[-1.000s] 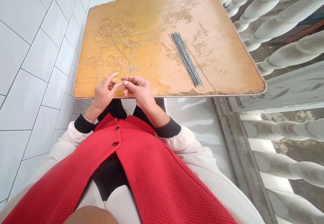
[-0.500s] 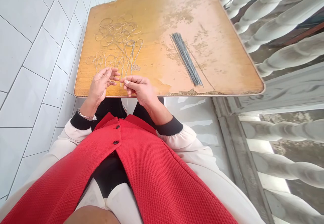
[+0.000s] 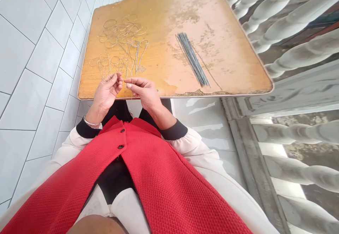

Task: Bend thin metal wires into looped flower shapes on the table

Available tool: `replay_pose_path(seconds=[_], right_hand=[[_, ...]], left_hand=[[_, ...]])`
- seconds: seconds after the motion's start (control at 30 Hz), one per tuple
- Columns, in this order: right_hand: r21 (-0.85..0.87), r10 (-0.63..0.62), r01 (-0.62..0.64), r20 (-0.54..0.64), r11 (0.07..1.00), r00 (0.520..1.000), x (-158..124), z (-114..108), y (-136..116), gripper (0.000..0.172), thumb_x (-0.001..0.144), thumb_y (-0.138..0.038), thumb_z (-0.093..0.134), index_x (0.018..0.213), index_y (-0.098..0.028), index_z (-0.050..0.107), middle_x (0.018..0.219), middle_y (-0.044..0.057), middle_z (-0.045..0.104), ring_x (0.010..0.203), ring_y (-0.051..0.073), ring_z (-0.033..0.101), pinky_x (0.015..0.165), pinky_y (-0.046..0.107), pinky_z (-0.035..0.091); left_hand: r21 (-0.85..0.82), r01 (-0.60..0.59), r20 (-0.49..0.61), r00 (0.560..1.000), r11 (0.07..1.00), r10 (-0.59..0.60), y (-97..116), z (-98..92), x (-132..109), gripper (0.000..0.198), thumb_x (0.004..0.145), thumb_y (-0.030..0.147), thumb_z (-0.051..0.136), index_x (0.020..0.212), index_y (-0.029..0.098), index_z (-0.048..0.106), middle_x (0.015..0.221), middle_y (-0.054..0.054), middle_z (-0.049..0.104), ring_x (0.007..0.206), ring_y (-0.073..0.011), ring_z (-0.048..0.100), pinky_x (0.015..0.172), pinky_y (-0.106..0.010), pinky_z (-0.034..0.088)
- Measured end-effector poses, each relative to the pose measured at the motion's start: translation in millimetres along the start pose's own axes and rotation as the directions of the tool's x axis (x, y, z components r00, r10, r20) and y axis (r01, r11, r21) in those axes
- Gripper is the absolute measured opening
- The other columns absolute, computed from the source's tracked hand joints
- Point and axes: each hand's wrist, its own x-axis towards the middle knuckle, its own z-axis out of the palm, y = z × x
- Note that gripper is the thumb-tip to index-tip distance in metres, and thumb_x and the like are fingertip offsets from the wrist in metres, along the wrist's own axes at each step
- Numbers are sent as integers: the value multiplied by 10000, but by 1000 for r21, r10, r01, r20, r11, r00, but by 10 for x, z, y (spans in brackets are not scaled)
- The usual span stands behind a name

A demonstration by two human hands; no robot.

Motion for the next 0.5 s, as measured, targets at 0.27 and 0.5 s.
replay_pose_path(seconds=[0.27,0.5], right_hand=[[39,70,-69,-45,997,996,-17,30,44,200,702,-344,840,817,-199,762,658,-43,610,487,45,392,467,211,344],[67,34,-29,-75,997,997,-49,83,47,297,629,-439,856,701,-195,703,671,-24,605,508,51,389,475,213,327]], left_hand=[[19,-16,-21,1000,1000,16,-68,43,-14,303,1061,361,453,1123,191,696,1076,-42,723,1053,-96,718,891,-218,599],[64,-64,-10,998,996,65,-149,47,-4,329,1060,414,442,1185,216,673,1055,-44,720,1026,-104,719,851,-233,605]])
